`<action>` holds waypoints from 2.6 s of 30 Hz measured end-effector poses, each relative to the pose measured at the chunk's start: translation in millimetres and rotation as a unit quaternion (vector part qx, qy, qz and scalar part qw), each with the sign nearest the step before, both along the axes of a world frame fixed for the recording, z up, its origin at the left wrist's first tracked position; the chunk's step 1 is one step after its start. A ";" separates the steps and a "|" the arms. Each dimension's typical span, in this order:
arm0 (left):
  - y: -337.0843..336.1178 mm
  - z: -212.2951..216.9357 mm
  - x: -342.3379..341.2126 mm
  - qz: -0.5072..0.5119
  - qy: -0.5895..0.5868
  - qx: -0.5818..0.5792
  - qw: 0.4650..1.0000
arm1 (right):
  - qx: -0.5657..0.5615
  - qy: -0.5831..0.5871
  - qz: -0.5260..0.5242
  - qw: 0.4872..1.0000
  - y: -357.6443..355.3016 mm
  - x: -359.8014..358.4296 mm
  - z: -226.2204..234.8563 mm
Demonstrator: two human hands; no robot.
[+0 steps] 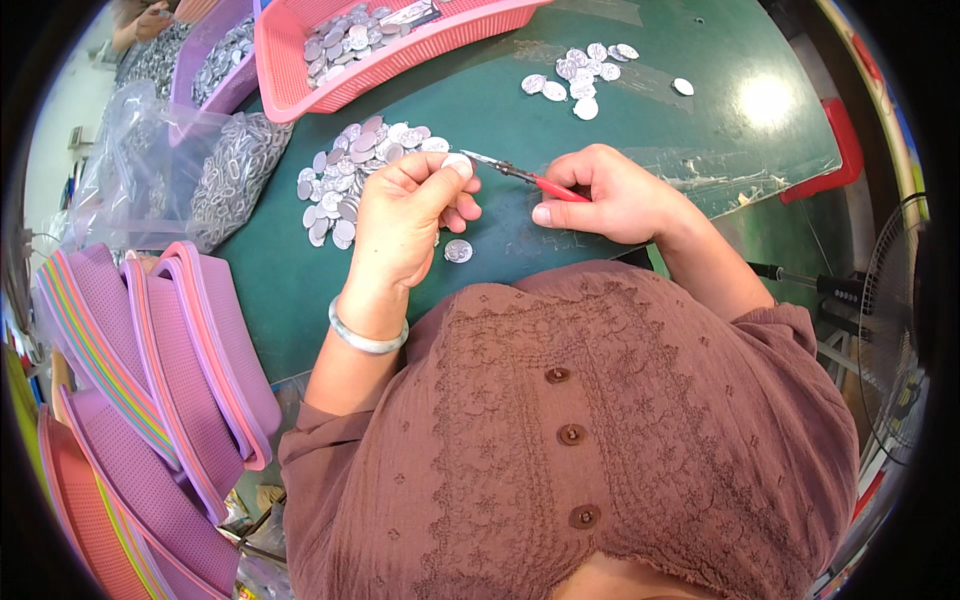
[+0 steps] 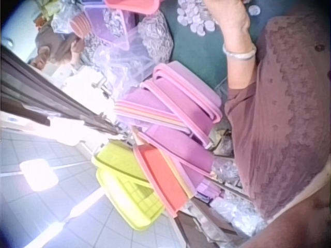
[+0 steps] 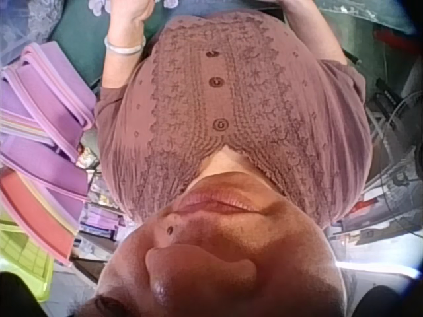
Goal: The person picks up a small white badge from a pile on the table and trims its edge using red-handled pliers, then places the trimmed item into a pink tray.
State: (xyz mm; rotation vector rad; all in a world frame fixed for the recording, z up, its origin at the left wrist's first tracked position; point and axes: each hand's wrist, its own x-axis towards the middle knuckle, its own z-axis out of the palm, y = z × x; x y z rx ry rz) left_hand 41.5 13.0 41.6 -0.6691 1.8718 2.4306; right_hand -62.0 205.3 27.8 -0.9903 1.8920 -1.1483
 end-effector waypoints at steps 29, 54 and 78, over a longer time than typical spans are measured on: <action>3.5 1.8 -1.7 0.009 -0.002 0.038 0.999 | -0.012 -0.027 0.007 1.000 1.3 -2.2 -1.5; 6.8 -8.7 -2.3 0.016 0.045 0.075 0.996 | -0.007 -0.210 0.016 0.977 3.9 -11.2 5.0; 8.7 -5.0 -1.7 0.021 0.035 0.104 0.994 | -0.005 -0.197 0.008 0.980 4.1 -9.9 4.8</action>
